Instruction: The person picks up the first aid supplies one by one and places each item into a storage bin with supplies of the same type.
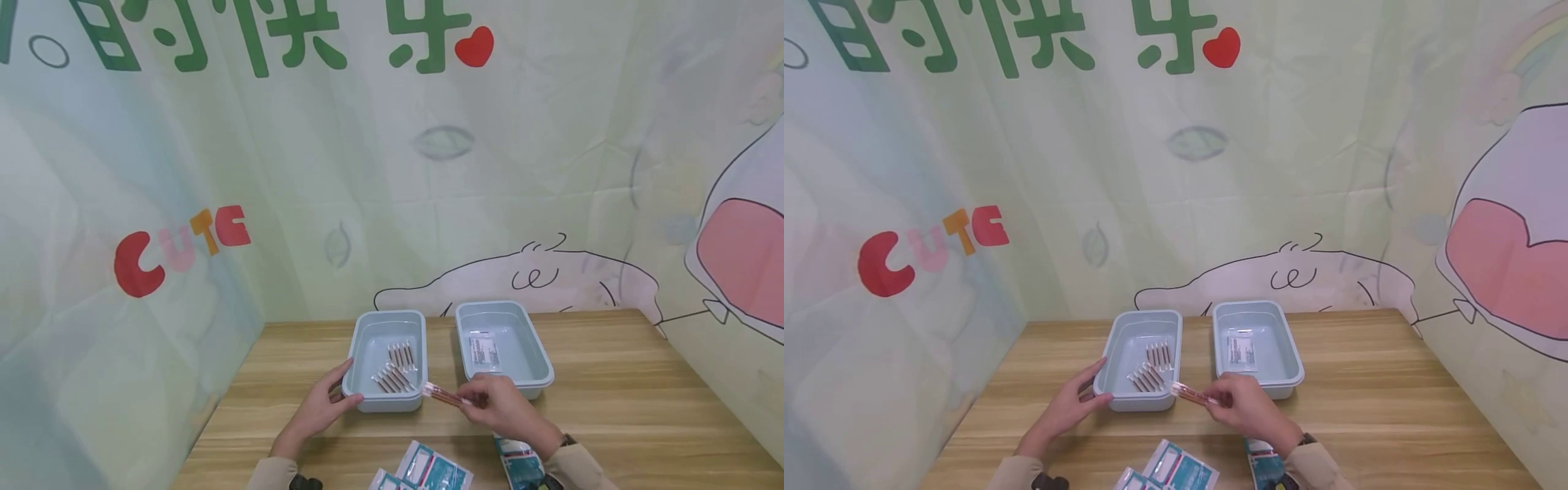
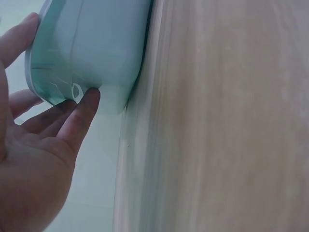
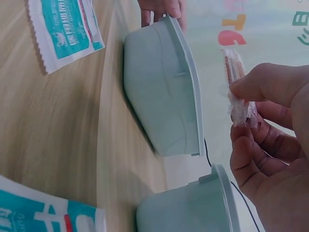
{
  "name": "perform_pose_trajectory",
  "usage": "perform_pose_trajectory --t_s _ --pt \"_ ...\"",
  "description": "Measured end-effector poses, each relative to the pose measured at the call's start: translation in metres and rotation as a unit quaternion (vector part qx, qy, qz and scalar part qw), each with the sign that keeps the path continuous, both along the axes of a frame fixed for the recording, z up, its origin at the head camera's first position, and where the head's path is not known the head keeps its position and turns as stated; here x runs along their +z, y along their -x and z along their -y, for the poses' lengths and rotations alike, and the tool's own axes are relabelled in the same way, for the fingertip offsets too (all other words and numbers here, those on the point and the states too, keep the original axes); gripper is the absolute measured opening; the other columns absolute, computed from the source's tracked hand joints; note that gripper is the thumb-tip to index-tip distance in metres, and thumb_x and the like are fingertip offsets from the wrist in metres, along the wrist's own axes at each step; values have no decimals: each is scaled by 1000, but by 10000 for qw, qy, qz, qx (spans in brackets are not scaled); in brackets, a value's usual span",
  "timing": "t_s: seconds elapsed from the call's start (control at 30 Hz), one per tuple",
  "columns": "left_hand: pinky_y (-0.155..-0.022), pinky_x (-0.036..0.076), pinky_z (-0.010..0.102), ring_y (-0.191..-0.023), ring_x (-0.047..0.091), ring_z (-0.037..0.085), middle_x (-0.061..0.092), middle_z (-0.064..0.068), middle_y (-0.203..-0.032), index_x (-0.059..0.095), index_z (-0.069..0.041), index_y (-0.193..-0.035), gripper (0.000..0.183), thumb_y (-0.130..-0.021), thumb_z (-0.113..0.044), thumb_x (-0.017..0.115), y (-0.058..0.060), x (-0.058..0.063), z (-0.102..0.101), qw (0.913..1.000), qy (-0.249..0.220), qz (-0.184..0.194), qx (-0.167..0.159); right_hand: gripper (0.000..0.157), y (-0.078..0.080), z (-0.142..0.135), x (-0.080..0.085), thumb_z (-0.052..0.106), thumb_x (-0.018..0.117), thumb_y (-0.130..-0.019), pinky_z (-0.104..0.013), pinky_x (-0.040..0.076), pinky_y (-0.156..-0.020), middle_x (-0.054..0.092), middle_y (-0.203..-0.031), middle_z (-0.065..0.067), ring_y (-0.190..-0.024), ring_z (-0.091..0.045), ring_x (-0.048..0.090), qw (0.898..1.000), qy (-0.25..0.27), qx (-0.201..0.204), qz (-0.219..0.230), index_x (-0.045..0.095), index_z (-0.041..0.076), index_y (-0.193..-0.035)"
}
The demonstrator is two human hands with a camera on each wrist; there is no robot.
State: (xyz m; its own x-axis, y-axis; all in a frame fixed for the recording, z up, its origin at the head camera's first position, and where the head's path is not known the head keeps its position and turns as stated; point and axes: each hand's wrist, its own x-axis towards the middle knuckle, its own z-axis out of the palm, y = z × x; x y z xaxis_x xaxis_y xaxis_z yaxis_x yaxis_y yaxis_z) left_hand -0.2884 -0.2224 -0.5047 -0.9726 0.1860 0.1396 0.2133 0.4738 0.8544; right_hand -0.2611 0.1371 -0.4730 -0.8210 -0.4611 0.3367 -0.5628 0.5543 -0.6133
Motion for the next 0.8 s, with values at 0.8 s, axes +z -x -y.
perform_pose_trajectory --t_s 0.8 --pt "-101 49 40 -137 39 43 32 18 -156 38 -10 -149 76 -84 -21 77 0 -1 0 10000 65 23 -46 13 10 13 18 14 75 -82 -19 51 -60 59 -77 16 -69 -1 54 9995 166 -233 -120 75 19 -95"
